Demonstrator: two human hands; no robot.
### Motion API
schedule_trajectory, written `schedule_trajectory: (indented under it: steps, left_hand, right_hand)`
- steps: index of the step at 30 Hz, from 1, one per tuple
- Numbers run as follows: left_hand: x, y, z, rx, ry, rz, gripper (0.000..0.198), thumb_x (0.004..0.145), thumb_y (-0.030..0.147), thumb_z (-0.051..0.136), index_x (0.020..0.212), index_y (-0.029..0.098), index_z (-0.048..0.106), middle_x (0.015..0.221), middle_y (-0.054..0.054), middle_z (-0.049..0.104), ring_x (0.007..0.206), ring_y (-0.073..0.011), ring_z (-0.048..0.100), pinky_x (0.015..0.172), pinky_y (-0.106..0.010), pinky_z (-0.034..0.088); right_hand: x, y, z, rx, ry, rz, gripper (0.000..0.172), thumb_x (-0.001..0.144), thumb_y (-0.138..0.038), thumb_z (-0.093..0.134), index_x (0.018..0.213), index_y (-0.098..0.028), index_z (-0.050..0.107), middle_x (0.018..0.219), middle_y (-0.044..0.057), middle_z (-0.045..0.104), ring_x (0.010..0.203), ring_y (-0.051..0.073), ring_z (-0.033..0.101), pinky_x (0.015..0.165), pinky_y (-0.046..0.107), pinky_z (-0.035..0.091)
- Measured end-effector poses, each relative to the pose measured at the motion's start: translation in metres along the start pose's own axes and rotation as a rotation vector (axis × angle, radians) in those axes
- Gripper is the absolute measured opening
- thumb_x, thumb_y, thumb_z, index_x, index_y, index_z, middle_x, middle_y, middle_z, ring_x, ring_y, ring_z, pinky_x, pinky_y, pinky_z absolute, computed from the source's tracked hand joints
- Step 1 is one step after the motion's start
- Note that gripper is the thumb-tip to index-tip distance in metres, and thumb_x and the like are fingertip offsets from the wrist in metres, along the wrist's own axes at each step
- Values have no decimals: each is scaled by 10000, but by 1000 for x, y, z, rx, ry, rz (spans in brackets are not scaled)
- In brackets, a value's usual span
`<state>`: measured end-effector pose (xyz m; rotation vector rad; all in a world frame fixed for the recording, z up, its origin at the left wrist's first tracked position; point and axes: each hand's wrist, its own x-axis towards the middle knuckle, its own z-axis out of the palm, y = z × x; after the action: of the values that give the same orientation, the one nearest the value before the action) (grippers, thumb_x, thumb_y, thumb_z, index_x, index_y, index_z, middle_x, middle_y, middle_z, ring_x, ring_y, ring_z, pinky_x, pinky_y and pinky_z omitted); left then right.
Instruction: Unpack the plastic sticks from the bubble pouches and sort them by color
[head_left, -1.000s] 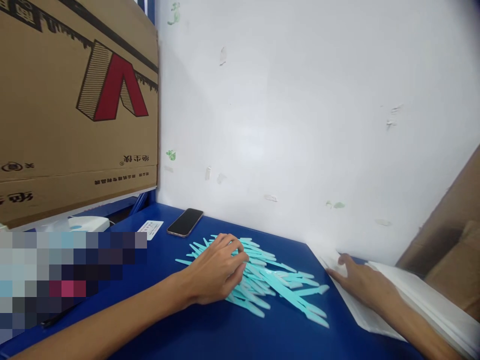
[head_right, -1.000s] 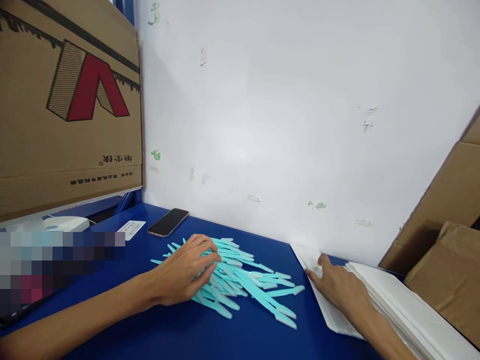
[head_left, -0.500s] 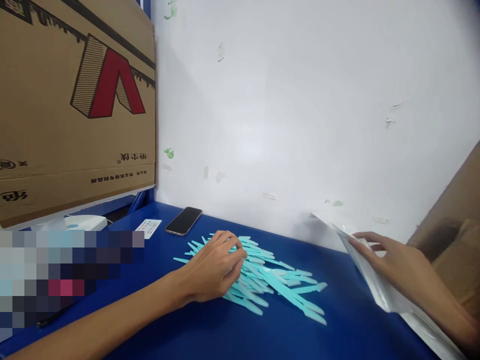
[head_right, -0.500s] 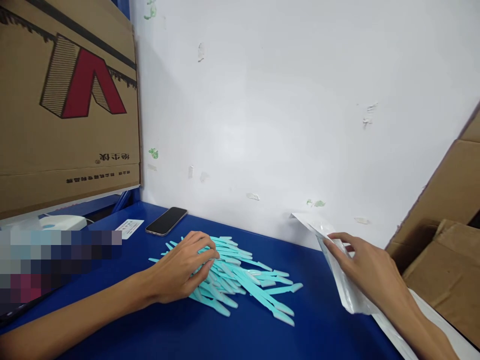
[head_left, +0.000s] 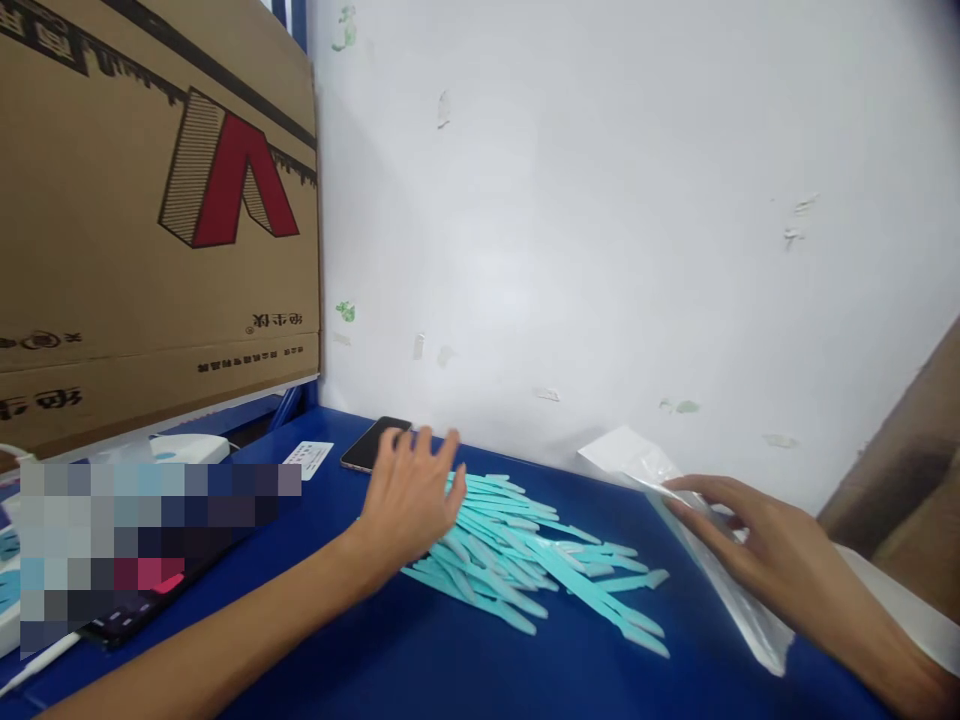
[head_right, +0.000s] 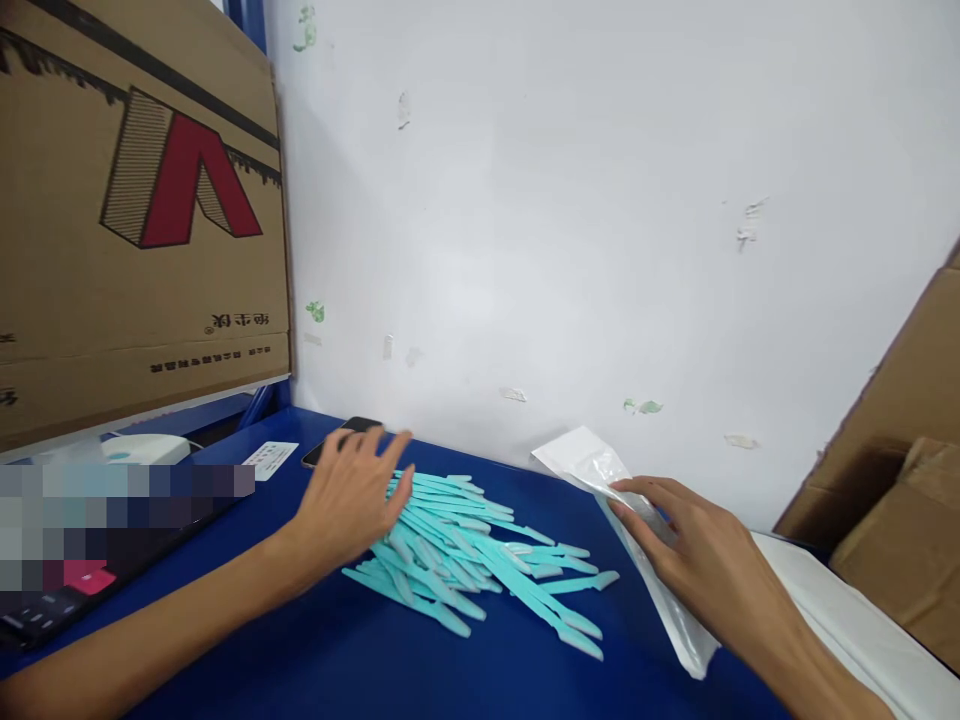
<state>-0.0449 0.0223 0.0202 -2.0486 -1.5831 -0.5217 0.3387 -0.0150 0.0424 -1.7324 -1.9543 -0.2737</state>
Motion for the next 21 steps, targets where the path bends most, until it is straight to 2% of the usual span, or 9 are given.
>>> schedule_trajectory:
  steps: [3, 6, 9, 12, 15, 18, 21]
  left_hand:
    - [12, -32, 12, 105, -49, -275, 601, 1059, 420, 269, 1529, 68, 393, 1248, -311, 591, 858, -396, 697, 951, -651, 334]
    - [19, -66, 32, 147, -162, -446, 621, 1046, 467, 291, 1524, 95, 431, 1316, -359, 557, 914, -461, 702, 922, -688, 335]
    - [22, -85, 47, 146, -253, -521, 634, 1045, 499, 274, 1501, 111, 481, 1271, -366, 593, 1013, -505, 672, 872, -658, 381]
    - [22, -84, 47, 165, -248, -506, 654, 1044, 529, 270, 1523, 124, 455, 1298, -365, 578, 979, -497, 685, 887, -652, 364]
    - [20, -69, 38, 182, -175, -437, 661, 1051, 527, 277, 1537, 103, 423, 1294, -363, 569, 916, -486, 700, 913, -654, 333]
    - [17, -53, 27, 155, -97, -323, 620, 1066, 482, 282, 1505, 77, 450, 1211, -312, 608, 909, -445, 690, 905, -607, 361]
    - [17, -39, 13, 83, -35, -134, 515, 1074, 390, 302, 1390, 68, 549, 1127, -240, 633, 998, -398, 641, 923, -550, 385]
  right_hand:
    - [2, 11, 5, -11, 5, 4, 571, 918, -729, 410, 1171, -318, 715, 1188, 48, 756, 976, 322, 737, 891, 449, 579]
    - [3, 18, 8, -17, -15, 9, 588, 912, -741, 404, 1167, -315, 718, 1199, 57, 754, 1041, 342, 723, 917, 472, 575]
    - [3, 20, 12, -36, -26, 1, 569, 930, -724, 404, 1177, -315, 713, 1225, 54, 745, 1080, 341, 713, 923, 468, 578]
    - [1, 22, 15, -51, -21, -6, 550, 948, -702, 401, 1189, -311, 702, 1264, 47, 727, 1106, 332, 705, 931, 460, 575]
    - [0, 23, 17, -58, -20, 1, 550, 953, -701, 393, 1186, -307, 698, 1272, 50, 721, 1110, 338, 701, 932, 472, 569]
    - [0, 23, 17, -43, -20, -3, 557, 950, -708, 406, 1188, -298, 698, 1258, 65, 726, 1097, 347, 703, 929, 491, 571]
    - [0, 19, 15, -14, -5, -37, 556, 941, -713, 432, 1183, -293, 704, 1229, 69, 739, 1069, 352, 712, 916, 503, 580]
